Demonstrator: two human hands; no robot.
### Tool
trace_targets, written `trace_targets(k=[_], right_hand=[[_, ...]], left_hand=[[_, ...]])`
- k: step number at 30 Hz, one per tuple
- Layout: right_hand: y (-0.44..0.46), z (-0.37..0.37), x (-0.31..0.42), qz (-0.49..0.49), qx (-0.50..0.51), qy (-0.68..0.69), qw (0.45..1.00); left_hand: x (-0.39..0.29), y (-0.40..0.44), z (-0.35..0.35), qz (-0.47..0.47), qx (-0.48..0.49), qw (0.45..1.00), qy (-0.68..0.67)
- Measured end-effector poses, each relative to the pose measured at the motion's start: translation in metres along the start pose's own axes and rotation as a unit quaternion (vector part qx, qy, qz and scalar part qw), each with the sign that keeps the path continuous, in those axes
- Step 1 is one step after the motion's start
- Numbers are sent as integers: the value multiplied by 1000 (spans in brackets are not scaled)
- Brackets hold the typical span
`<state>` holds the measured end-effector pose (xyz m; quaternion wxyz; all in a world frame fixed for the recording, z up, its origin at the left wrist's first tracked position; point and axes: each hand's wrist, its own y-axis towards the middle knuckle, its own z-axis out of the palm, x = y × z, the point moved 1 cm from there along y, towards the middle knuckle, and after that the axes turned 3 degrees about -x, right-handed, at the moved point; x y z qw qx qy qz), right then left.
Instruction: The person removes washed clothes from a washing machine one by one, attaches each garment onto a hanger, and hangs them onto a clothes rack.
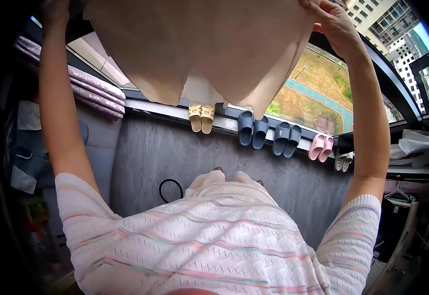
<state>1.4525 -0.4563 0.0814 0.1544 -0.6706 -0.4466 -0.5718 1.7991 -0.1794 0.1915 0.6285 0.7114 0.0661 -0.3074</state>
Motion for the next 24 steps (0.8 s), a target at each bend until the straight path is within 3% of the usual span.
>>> trace_targets(k=[1, 3, 4, 6, 8, 10, 13, 19, 24], right_hand=[[-8, 11, -5, -6, 12, -21, 1000], [-23, 10, -37, 24, 52, -64, 996], [-31, 16, -46, 39, 48, -54, 997], [-43, 23, -65, 88, 42, -62, 993], [-56, 33, -73, 123, 36, -67, 989], [-66, 35, -97, 144, 48, -108, 983], [-82, 39, -115, 192, 48, -154, 968], [-116, 34, -156, 337, 49, -147, 929], [-138, 34, -185, 355, 3, -77, 932]], left_hand=[[14, -12, -7, 5, 9, 1000, -6], [41, -65, -9, -72, 53, 995, -43], [48, -100, 0, -141, 142, 979, -34], [57, -171, 23, -325, 351, 878, -24], [89, -228, 39, -385, 536, 752, 0], [111, -276, 59, -456, 497, 737, 51], [139, -326, 78, -492, 418, 764, -15], [160, -367, 90, -575, 252, 744, -229], [169, -385, 91, -600, 224, 710, -293]])
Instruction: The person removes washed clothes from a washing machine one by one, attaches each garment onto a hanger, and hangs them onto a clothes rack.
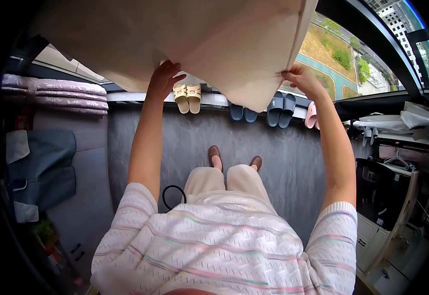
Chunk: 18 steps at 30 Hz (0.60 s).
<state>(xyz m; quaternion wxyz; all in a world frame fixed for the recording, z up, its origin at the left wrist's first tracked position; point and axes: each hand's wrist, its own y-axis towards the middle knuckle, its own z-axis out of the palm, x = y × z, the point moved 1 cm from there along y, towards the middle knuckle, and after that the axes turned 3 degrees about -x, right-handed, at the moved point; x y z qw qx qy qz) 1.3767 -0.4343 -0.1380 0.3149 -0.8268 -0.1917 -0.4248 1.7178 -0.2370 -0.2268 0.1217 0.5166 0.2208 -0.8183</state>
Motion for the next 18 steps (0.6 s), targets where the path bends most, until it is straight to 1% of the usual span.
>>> trace_targets(k=[1, 2, 3, 5, 6, 8, 10, 11, 12, 13, 14, 15, 16, 17, 18], right_hand=[[0, 2, -4, 5, -13, 14, 1000], [0, 3, -3, 6, -24, 9, 1000], [4, 3, -8, 0, -37, 28, 999], [11, 3, -17, -10, -53, 22, 998], [8, 5, -23, -48, -64, 25, 997], [0, 11, -35, -126, -89, 29, 988], [-23, 5, -58, -97, -84, -23, 991], [-40, 2, -71, -84, -81, -50, 992], [-65, -1, -86, -63, -62, -64, 994], [-93, -6, -105, -45, -41, -79, 995], [-112, -11, -149, -31, -17, -96, 995], [-145, -14, -183, -32, -17, -95, 995], [-183, -18, -202, 3, -5, -125, 992], [-219, -22, -236, 63, 17, -115, 991], [-257, -24, -285, 84, 3, -107, 991]], left_hand=[[1, 1, 2, 1, 8, 1000, -5], [4, 0, 2, -8, -11, 1000, 3], [6, -1, 1, -6, -6, 1000, 2], [8, -3, -1, 0, 2, 1000, 2], [9, -4, 3, -3, 6, 1000, 24], [15, -14, 15, -28, -57, 993, 99], [30, -26, 24, -58, -118, 972, 193], [43, -33, 26, -77, -123, 965, 219], [60, -41, 31, -87, -114, 957, 251], [94, -36, 17, -117, -71, 956, 261], [101, -59, 39, -135, -77, 939, 308], [124, -70, 41, -155, -41, 939, 304], [135, -89, 60, -183, -56, 919, 346], [154, -104, 71, -174, -45, 914, 364], [178, -114, 78, -189, -35, 902, 387]])
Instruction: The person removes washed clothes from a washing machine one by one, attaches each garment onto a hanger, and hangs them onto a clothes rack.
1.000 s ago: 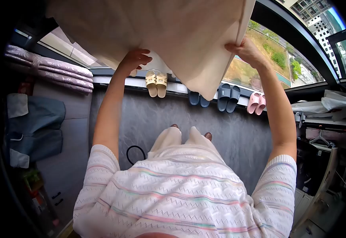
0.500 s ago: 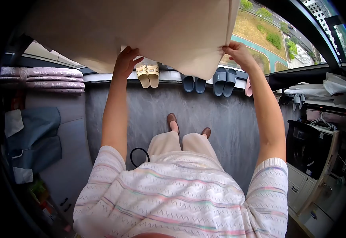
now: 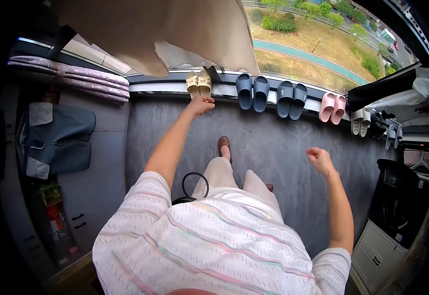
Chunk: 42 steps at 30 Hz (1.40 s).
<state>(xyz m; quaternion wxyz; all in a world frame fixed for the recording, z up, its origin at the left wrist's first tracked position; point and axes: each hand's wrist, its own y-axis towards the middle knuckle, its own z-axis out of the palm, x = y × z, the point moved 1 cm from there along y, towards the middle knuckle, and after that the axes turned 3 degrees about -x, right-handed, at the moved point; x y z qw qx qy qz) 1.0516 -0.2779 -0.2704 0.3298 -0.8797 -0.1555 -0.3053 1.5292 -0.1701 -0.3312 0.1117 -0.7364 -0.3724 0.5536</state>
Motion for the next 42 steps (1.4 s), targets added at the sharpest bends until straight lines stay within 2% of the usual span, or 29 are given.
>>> trace_targets(k=[2, 3, 4, 6, 8, 9, 13, 14, 16, 18, 21, 22, 23, 25, 28, 29, 30, 32, 34, 35, 37, 38, 40, 41, 42], right_hand=[[-71, 14, -93, 38, -7, -13, 999], [-113, 17, -117, 108, -3, 29, 994], [-148, 34, -181, 152, -10, 101, 983], [-228, 35, -220, 290, 0, 200, 936], [-288, 27, -237, 354, -17, 244, 903], [-311, 25, -255, 389, -37, 276, 878], [-319, -6, -277, 325, -177, 342, 864], [-312, -15, -280, 291, -190, 394, 851], [-295, -37, -282, 267, -206, 404, 850], [-287, -49, -300, 208, -229, 377, 873], [-317, -82, -317, 249, -240, 378, 859], [-331, -71, -347, 244, -262, 415, 836], [-350, -65, -367, 287, -275, 435, 808], [-395, -61, -404, 370, -312, 463, 743], [-459, -21, -447, 502, -362, 474, 627], [-480, 1, -461, 528, -335, 478, 617], [-498, 15, -474, 552, -307, 481, 608], [-530, 20, -484, 586, -283, 532, 542], [-551, 12, -519, 595, -215, 544, 551], [-564, 10, -531, 601, -179, 549, 553], [-579, -37, -584, 615, -156, 509, 582], [-583, -62, -606, 621, -145, 493, 592], [-590, -128, -664, 568, -198, 445, 663], [-594, -157, -699, 520, -230, 428, 703], [-590, -195, -718, 506, -275, 447, 684]], left_hand=[[3, -22, 46, -41, 33, 999, 5], [1, -30, 73, -48, 31, 998, 32], [-1, -36, 98, -55, 33, 996, 59], [-7, -51, 146, -59, 40, 993, 92], [-31, -65, 204, -52, 90, 986, 129], [-39, -66, 230, -16, 100, 978, 184], [-79, -64, 332, 35, 198, 946, 255], [-92, -66, 356, 60, 211, 931, 291], [-104, -59, 403, 86, 236, 908, 336], [-122, -49, 453, 87, 255, 884, 383], [-154, -37, 534, 68, 274, 859, 427], [-163, -35, 563, 54, 286, 855, 429], [-175, -35, 592, 40, 296, 854, 427], [-204, -42, 663, 70, 329, 828, 450], [-250, -68, 773, 167, 358, 761, 515], [-270, -96, 807, 195, 364, 744, 525], [-267, -85, 852, 200, 400, 729, 518], [-291, -138, 918, 267, 406, 717, 499], [-288, -166, 981, 317, 421, 712, 464], [-290, -188, 1002, 306, 437, 722, 441], [-272, -212, 1043, 306, 441, 732, 420], [-261, -223, 1055, 275, 448, 733, 431], [-238, -244, 1079, 200, 453, 742, 451], [-225, -250, 1090, 211, 455, 714, 488], [-216, -259, 1097, 210, 470, 698, 498]])
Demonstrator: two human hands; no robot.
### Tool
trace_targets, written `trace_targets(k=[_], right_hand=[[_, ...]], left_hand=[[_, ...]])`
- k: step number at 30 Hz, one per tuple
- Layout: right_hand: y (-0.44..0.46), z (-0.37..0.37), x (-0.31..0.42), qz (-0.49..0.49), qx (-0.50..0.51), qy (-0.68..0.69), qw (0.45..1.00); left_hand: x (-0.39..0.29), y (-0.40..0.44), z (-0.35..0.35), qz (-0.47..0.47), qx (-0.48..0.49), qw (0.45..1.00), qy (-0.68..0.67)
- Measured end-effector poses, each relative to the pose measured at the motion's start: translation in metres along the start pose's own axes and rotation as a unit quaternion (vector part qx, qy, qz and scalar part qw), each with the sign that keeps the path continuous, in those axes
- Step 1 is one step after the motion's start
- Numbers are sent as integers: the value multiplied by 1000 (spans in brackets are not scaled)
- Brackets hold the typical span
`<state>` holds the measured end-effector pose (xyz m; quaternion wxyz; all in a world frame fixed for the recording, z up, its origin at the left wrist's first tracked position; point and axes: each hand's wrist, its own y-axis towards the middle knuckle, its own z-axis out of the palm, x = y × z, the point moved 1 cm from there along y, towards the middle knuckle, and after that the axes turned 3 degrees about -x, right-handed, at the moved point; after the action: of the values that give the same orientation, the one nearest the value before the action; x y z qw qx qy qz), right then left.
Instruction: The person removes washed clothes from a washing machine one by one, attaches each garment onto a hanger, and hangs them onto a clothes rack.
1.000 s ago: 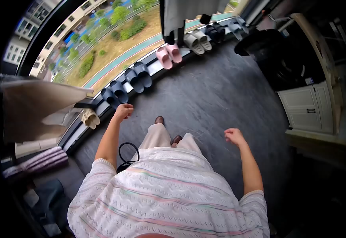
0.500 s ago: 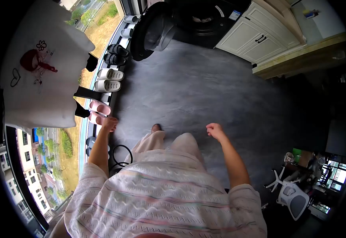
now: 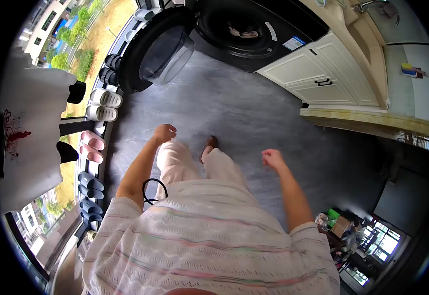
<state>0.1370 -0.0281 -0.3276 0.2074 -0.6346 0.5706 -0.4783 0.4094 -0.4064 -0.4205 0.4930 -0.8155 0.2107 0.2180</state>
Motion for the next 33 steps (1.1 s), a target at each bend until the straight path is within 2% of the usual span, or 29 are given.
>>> trace_targets(k=[4, 7, 9, 12, 16, 19, 20, 21, 22, 23, 25, 27, 28, 29, 33], right_hand=[[63, -49, 138, -19, -1, -4, 1000], [123, -49, 191, -41, 30, -47, 998], [144, -43, 227, -53, 53, -80, 994], [210, -38, 251, -129, 44, -132, 982], [300, -43, 285, -171, 17, -184, 968], [365, -50, 326, -212, -35, -225, 950], [400, -54, 331, -234, -35, -224, 945], [423, -56, 339, -217, -53, -225, 948], [461, -62, 339, -283, -92, -293, 908], [478, -64, 350, -261, -103, -288, 916], [515, -72, 363, -274, -152, -288, 905], [531, -76, 383, -229, -170, -176, 942], [538, -80, 394, -229, -173, -176, 942], [564, -90, 397, -244, -211, -167, 932], [616, -101, 417, -340, -230, -199, 890]], left_hand=[[-27, 16, 34, -4, 38, 999, -8], [-41, 44, 36, 5, 60, 997, 44], [-44, 72, 41, -27, 70, 995, 72], [-49, 102, 58, -64, 63, 993, 71], [-74, 123, 90, -90, 48, 994, 33], [-87, 141, 117, -120, 19, 993, -3], [-77, 156, 149, -130, -22, 991, -18], [-82, 161, 159, -127, -38, 990, -38], [-92, 166, 162, -122, -56, 989, -57], [-98, 172, 170, -117, -74, 987, -76], [-105, 186, 192, -128, -89, 980, -126], [-116, 194, 204, -157, -92, 970, -161], [-119, 198, 211, -161, -79, 969, -170], [-121, 202, 217, -165, -66, 968, -176], [-131, 211, 224, -158, -43, 969, -185]])
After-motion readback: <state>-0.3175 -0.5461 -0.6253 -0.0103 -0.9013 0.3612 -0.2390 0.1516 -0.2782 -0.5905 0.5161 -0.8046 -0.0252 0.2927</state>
